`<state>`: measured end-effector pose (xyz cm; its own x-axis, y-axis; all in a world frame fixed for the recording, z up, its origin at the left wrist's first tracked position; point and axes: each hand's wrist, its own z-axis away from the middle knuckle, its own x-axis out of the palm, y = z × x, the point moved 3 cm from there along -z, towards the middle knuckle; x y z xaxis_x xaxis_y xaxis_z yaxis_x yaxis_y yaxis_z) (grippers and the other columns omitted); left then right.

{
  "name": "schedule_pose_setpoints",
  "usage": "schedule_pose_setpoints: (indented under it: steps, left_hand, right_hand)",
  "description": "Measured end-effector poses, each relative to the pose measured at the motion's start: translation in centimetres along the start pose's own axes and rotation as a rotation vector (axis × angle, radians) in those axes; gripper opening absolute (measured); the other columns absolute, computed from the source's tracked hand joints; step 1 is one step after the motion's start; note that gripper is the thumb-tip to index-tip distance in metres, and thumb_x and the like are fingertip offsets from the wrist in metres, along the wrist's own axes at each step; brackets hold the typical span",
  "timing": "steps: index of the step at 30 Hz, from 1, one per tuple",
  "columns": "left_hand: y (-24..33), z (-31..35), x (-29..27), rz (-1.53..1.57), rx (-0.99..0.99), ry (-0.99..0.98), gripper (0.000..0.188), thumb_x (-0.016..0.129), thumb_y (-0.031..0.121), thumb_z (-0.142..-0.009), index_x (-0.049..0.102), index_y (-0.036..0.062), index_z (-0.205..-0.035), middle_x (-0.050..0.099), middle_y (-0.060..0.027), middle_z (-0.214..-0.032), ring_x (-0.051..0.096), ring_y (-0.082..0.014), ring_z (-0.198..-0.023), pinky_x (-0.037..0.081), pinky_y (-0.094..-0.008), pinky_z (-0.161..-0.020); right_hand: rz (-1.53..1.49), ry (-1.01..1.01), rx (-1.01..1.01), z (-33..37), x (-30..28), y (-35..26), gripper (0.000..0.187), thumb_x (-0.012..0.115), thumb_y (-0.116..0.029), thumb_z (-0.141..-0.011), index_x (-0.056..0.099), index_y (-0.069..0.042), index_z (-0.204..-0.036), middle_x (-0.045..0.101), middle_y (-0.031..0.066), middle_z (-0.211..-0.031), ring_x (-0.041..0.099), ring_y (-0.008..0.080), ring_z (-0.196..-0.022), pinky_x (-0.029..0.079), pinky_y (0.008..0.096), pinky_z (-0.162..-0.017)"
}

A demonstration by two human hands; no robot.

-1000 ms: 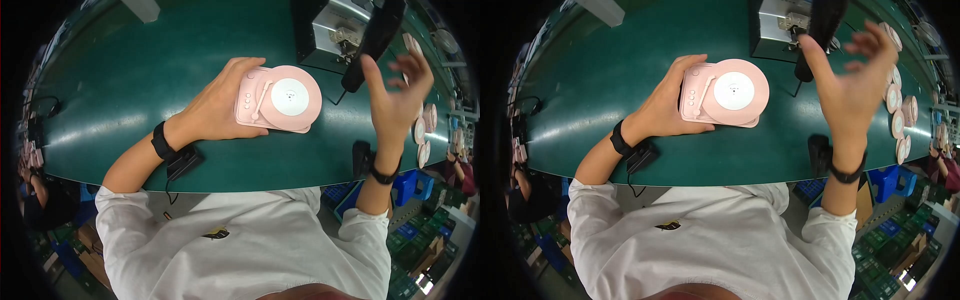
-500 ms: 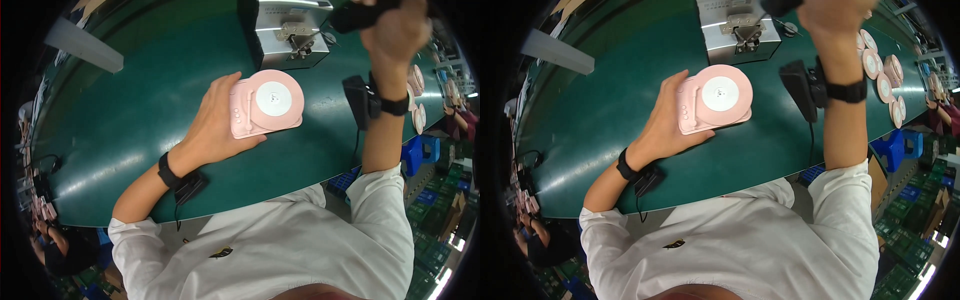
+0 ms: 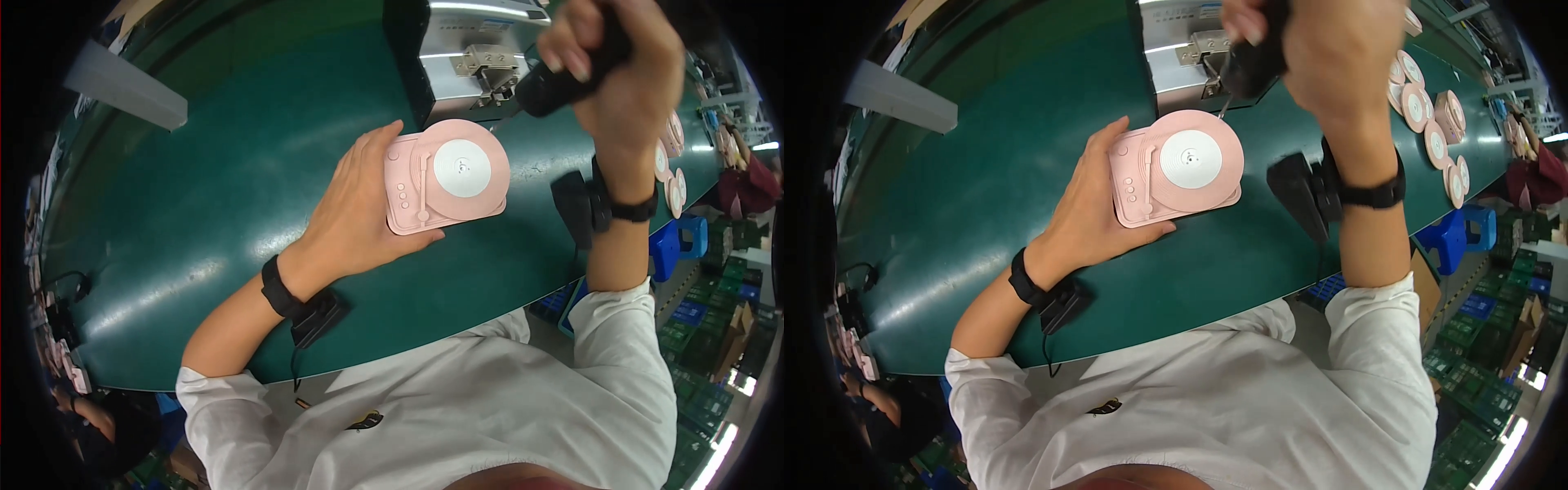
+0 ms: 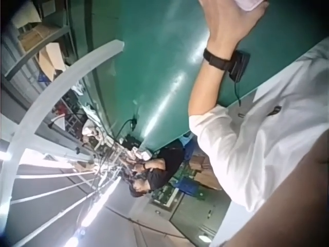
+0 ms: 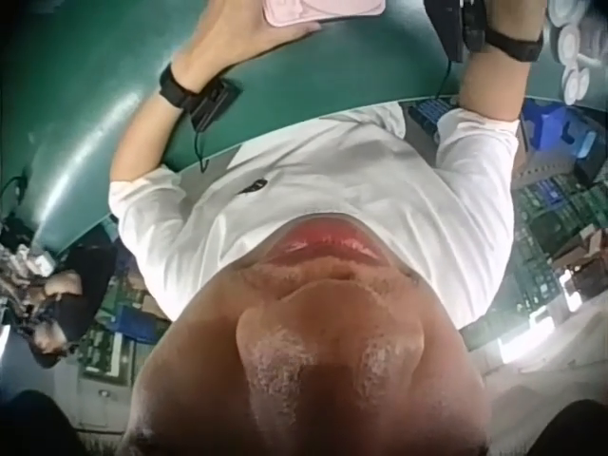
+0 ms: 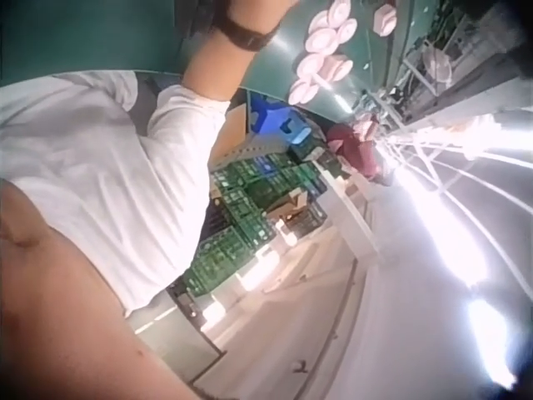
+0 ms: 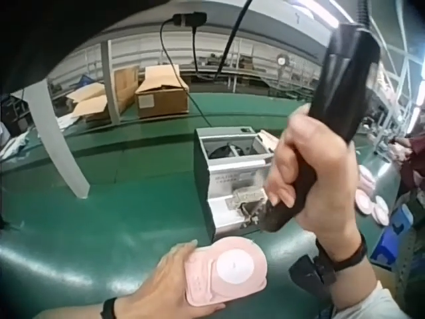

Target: The person picks up a pink base and a white disc, fits the disc onto the base, and drives a screw into the center using a power screwdriver. The person then sets the assembled unit aside and repeats the process with another base and disc.

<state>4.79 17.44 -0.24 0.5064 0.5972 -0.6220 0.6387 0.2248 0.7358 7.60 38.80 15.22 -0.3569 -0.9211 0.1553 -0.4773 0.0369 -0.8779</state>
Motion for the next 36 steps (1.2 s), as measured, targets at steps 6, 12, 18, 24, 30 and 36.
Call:
schedule_pose_setpoints:
  steps: [6, 12, 18, 24, 30, 36]
  left_hand:
    - [0.6, -0.5, 0.0, 0.017, 0.042, 0.039, 0.115, 0.096, 0.031, -0.066, 0.029, -0.0039, -0.154, 0.045, -0.0276, -0.147, 0.045, -0.0453, -0.138, 0.037, -0.0510, -0.117]
    - [0.7, -0.5, 0.1, 0.019, 0.044, 0.053, 0.111, 0.095, 0.030, -0.067, 0.031, -0.0028, -0.152, 0.046, -0.0261, -0.146, 0.045, -0.0447, -0.138, 0.037, -0.0520, -0.118]
    - [0.6, -0.6, 0.3, 0.006, 0.037, 0.051, 0.110, 0.094, 0.031, -0.068, 0.032, -0.0026, -0.152, 0.047, -0.0261, -0.146, 0.046, -0.0449, -0.137, 0.037, -0.0521, -0.118]
    - [0.8, -0.7, 0.4, 0.003, 0.048, 0.052, 0.109, 0.094, 0.031, -0.068, 0.032, -0.0027, -0.151, 0.047, -0.0259, -0.144, 0.046, -0.0450, -0.136, 0.036, -0.0520, -0.119]
    - [0.6, 0.0, 0.5, -0.011, 0.023, 0.020, 0.121, 0.097, 0.028, -0.063, 0.025, 0.0030, -0.157, 0.043, -0.0250, -0.150, 0.044, -0.0448, -0.139, 0.038, -0.0511, -0.117]
    - [0.8, -0.7, 0.0, 0.006, 0.038, 0.039, 0.109, 0.094, 0.032, -0.068, 0.033, -0.0028, -0.152, 0.047, -0.0260, -0.145, 0.045, -0.0453, -0.137, 0.035, -0.0523, -0.119]
  right_hand:
    - [-0.191, -0.481, -0.063, 0.6, -0.7, -0.2, 0.031, 0.058, -0.033, -0.101, 0.059, -0.003, -0.107, 0.059, 0.0070, -0.081, 0.055, 0.0167, -0.058, 0.048, 0.0345, -0.060]
    - [-0.221, -0.479, -0.003, 1.1, -1.0, 0.7, 0.035, 0.041, -0.036, -0.101, 0.056, -0.005, -0.108, 0.052, 0.0051, -0.080, 0.046, 0.0146, -0.055, 0.043, 0.0361, -0.059]
    - [-0.193, -0.525, -0.004, 1.4, -0.7, 0.4, 0.036, 0.043, -0.037, -0.100, 0.056, -0.005, -0.110, 0.052, 0.0051, -0.080, 0.047, 0.0146, -0.056, 0.042, 0.0359, -0.060]
    - [-0.142, -0.570, -0.010, 2.0, -0.8, 0.2, 0.037, 0.045, -0.038, -0.099, 0.055, -0.005, -0.113, 0.052, 0.0051, -0.081, 0.048, 0.0147, -0.057, 0.042, 0.0357, -0.060]
    - [-0.131, -0.597, -0.008, 2.5, -0.2, 0.4, 0.038, 0.047, -0.039, -0.098, 0.054, -0.006, -0.115, 0.052, 0.0052, -0.082, 0.049, 0.0149, -0.059, 0.043, 0.0355, -0.061]
    - [-0.181, -0.594, -0.056, 1.8, -1.3, 1.4, 0.038, 0.047, -0.039, -0.099, 0.053, -0.006, -0.115, 0.053, 0.0056, -0.082, 0.050, 0.0155, -0.060, 0.043, 0.0358, -0.061]
